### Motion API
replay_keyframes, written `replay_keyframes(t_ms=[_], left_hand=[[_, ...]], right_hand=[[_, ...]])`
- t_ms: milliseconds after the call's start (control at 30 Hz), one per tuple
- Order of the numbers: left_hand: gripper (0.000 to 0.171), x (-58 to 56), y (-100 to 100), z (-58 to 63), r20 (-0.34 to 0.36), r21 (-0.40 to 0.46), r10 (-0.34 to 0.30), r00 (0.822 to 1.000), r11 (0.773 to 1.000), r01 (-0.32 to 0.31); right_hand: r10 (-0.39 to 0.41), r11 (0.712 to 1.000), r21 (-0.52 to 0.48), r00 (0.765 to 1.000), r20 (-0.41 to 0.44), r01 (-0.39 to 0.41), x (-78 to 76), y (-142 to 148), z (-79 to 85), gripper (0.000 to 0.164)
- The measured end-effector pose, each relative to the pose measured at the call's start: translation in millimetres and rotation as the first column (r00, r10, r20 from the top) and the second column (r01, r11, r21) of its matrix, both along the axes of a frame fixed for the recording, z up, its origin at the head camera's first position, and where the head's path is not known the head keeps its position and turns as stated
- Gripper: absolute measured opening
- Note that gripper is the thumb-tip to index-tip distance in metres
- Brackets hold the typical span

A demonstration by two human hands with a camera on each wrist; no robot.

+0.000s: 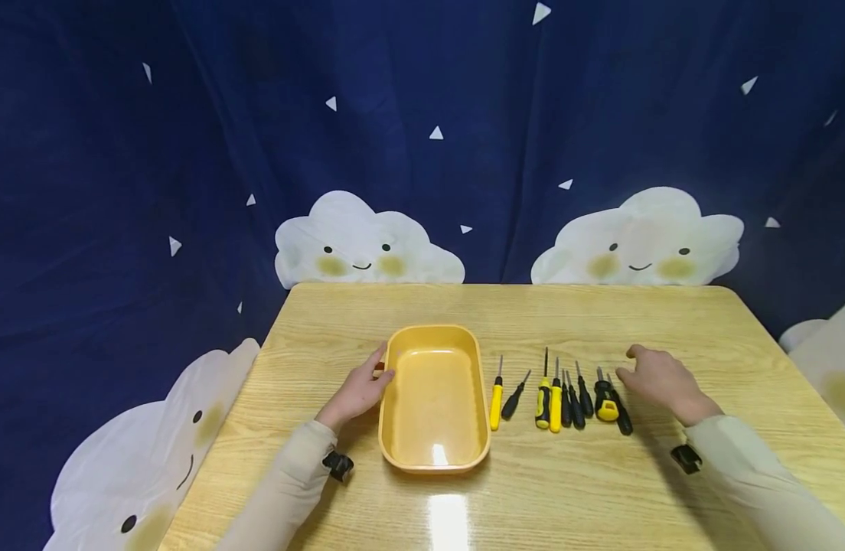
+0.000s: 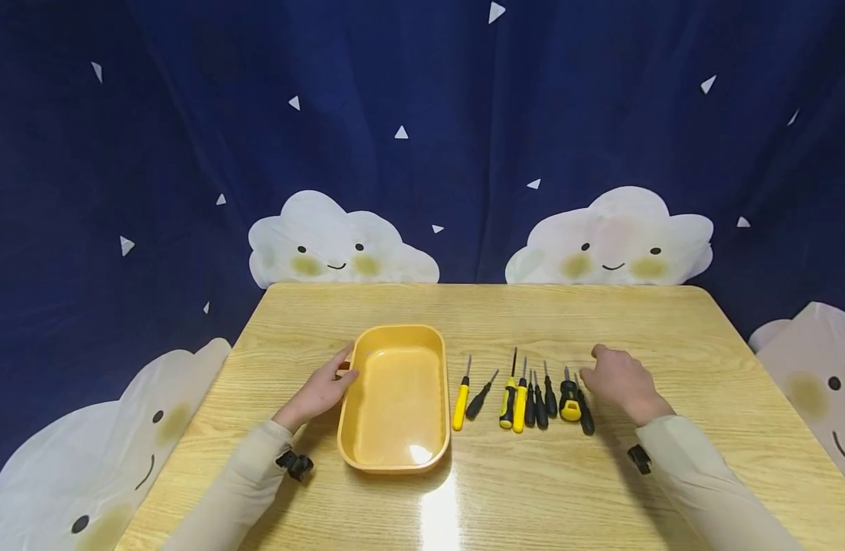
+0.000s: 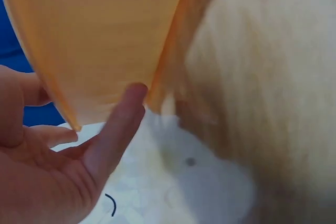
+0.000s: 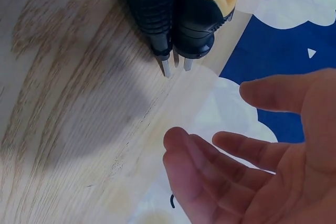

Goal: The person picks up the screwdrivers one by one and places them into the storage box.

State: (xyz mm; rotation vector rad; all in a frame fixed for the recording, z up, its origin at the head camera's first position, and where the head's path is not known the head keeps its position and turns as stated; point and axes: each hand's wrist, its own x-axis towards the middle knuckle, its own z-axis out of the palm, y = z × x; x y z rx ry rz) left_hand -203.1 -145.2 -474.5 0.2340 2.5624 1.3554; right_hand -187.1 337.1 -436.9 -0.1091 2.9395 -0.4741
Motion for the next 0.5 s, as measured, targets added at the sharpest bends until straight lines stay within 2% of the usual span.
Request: replay_keyframes(t_ms=[300,500], left_hand=[[0.07,5.8,-1.1,-10.4,0.092,0.176,-0.008,0.996,0.984,-0.008],[0.073,4.8,-1.5,-13.0,0.086,0.188,-0.021,0.996,0.982,0.005]], right_hand=[[0.039,0.999,-0.014,0.999,0.014,-0.039,5.9,2.9,-2.8,0.05],[0.046,0.998,-0.031,0.999,0.02,-0.046,10.9,3.7,-5.0,0.047]])
